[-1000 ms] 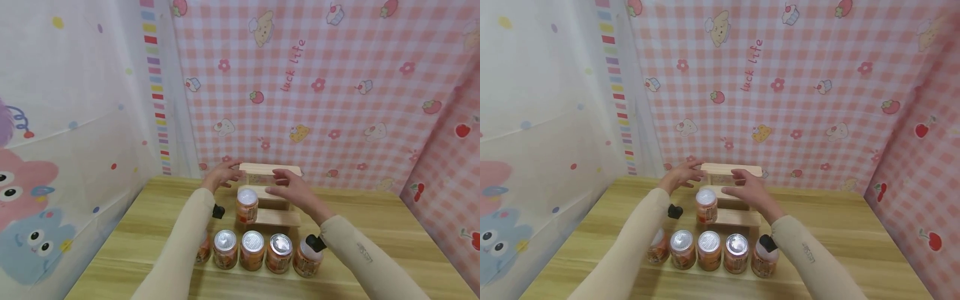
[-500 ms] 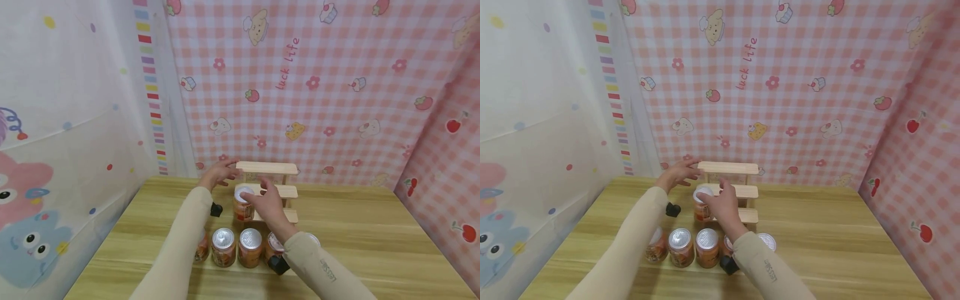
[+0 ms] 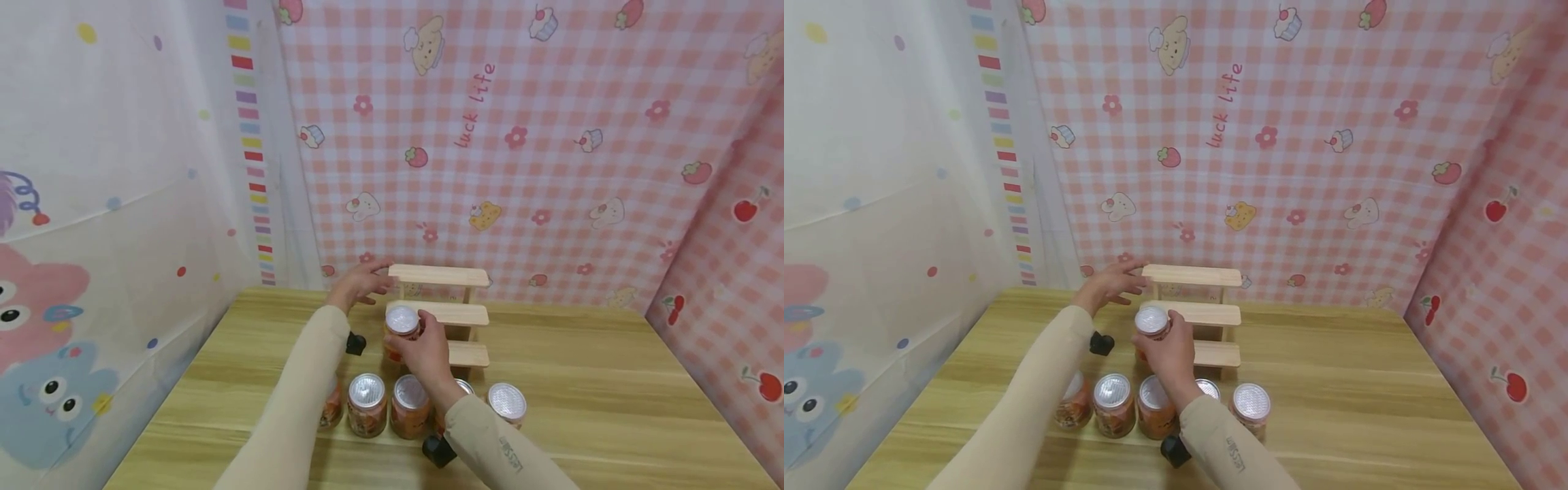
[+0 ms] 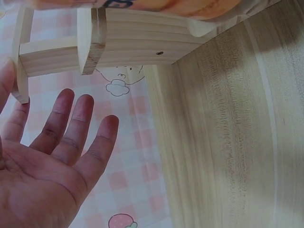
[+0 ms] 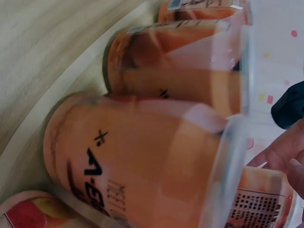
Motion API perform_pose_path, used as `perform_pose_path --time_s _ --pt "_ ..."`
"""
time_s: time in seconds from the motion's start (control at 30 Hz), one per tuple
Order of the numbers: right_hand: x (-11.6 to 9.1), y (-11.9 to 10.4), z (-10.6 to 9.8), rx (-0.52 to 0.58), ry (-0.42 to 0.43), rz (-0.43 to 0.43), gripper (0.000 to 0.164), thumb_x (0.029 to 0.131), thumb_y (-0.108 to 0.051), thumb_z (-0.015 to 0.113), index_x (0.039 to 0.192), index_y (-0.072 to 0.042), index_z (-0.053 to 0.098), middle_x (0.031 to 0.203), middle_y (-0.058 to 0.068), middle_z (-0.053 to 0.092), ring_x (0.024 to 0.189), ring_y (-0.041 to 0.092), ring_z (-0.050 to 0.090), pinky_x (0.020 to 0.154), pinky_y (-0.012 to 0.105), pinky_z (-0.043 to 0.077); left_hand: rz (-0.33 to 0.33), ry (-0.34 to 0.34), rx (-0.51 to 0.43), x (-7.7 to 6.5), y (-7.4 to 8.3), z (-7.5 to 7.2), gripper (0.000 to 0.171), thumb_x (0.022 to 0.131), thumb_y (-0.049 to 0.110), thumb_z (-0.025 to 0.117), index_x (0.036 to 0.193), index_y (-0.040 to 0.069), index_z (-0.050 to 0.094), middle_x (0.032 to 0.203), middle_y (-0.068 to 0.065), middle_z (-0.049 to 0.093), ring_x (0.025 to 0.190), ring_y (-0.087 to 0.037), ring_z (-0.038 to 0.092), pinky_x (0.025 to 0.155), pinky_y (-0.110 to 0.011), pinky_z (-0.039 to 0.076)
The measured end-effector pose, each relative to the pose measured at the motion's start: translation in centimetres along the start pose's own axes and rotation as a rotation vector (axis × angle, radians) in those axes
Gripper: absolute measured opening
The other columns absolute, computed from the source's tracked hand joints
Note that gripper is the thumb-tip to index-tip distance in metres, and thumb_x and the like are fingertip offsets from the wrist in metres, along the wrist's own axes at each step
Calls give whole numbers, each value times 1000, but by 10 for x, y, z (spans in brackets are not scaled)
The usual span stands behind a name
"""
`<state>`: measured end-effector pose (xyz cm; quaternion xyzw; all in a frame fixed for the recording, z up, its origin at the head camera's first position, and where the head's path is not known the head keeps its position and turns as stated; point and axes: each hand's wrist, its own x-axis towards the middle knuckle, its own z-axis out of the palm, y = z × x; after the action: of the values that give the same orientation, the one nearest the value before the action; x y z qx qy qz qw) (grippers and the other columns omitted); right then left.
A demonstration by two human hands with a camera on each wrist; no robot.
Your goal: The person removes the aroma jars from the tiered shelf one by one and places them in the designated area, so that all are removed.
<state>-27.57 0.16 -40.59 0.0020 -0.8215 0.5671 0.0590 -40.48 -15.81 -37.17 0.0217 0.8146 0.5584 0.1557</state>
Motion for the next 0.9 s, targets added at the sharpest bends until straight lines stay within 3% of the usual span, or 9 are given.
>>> perform_pose_path --time_s 0.23,0.67,0.9 --pt "4 6 1 29 -28 24 68 78 -7 85 134 6 50 123 21 61 112 34 60 72 36 60 -2 8 1 -3 1 1 64 97 30 65 154 20 39 142 -16 53 126 -32 54 100 -51 47" --pt "8 10 -3 5 -82 -20 59 78 -13 85 128 3 58 113 16 64 95 26 65 63 30 58 -16 23 -8 3 -2 2 61 97 28 65 153 21 40 141 -16 54 126 -35 54 100 -54 46" --pt "5 5 -7 50 -128 -1 62 81 -13 84 133 2 54 115 17 60 82 24 67 64 38 60 -27 -3 -13 5 -2 0 63 98 29 65 154 22 37 146 -14 50 128 -34 52 101 -55 44"
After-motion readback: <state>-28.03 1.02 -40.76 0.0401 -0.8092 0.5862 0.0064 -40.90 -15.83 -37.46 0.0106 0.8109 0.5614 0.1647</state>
